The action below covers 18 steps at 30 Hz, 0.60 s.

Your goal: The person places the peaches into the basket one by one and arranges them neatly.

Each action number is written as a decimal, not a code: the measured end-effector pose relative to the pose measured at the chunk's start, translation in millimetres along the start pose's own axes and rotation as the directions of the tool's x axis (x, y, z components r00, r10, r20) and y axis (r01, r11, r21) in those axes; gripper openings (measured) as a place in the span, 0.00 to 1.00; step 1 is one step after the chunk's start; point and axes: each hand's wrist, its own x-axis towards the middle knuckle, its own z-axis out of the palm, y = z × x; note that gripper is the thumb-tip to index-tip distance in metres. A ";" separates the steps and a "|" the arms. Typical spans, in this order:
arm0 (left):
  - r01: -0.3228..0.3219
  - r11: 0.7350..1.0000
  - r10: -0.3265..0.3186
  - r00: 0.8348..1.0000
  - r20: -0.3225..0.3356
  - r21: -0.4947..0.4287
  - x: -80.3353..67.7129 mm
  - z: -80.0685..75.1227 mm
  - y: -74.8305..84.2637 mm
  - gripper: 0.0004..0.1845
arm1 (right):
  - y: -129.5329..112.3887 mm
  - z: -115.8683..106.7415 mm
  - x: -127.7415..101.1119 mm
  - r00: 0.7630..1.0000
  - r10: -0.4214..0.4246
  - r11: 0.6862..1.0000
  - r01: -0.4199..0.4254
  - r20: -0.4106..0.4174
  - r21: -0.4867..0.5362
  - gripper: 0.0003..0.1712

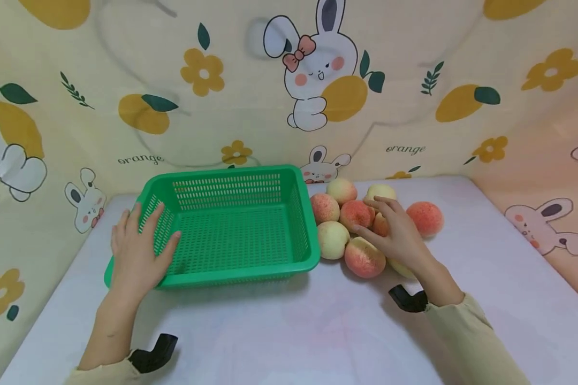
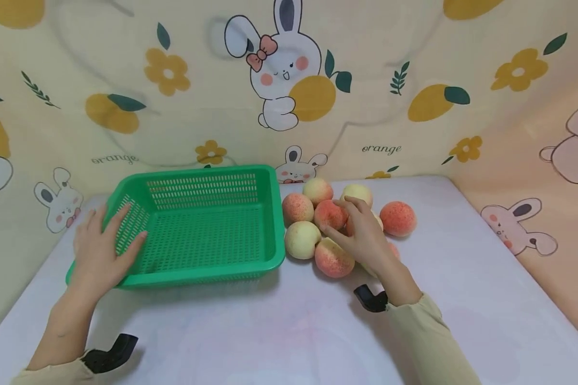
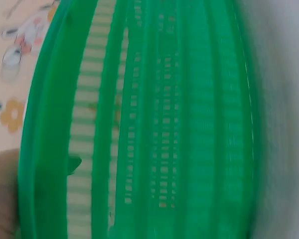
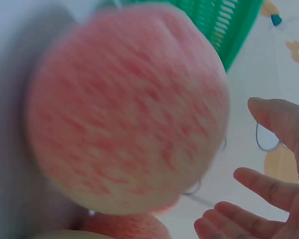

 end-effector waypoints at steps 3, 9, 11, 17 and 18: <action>0.080 0.997 -0.080 0.997 0.003 0.007 -5.1 -11.3 -14.5 0.32 | -0.1 4.0 -9.0 1.000 -0.020 1.000 0.020 -0.023 0.006 0.33; 0.179 0.984 -0.180 0.983 0.032 0.015 -7.4 -32.0 -39.7 0.30 | -4.6 8.6 -26.2 1.000 -0.026 0.998 0.025 -0.002 -0.051 0.29; 0.190 0.982 -0.189 0.981 0.045 -0.014 -6.2 -36.3 -46.4 0.28 | -5.3 9.5 -31.2 1.000 -0.007 0.997 0.007 0.005 -0.072 0.29; 0.320 0.939 -0.297 0.940 0.169 -0.127 -6.3 -39.9 -71.3 0.27 | -5.1 13.4 -42.3 0.999 0.043 0.991 -0.043 -0.001 -0.125 0.36; 0.346 0.924 -0.313 0.928 0.201 -0.162 -7.4 -39.8 -77.0 0.27 | -5.1 14.6 -43.3 0.999 0.046 0.991 -0.045 0.004 -0.125 0.36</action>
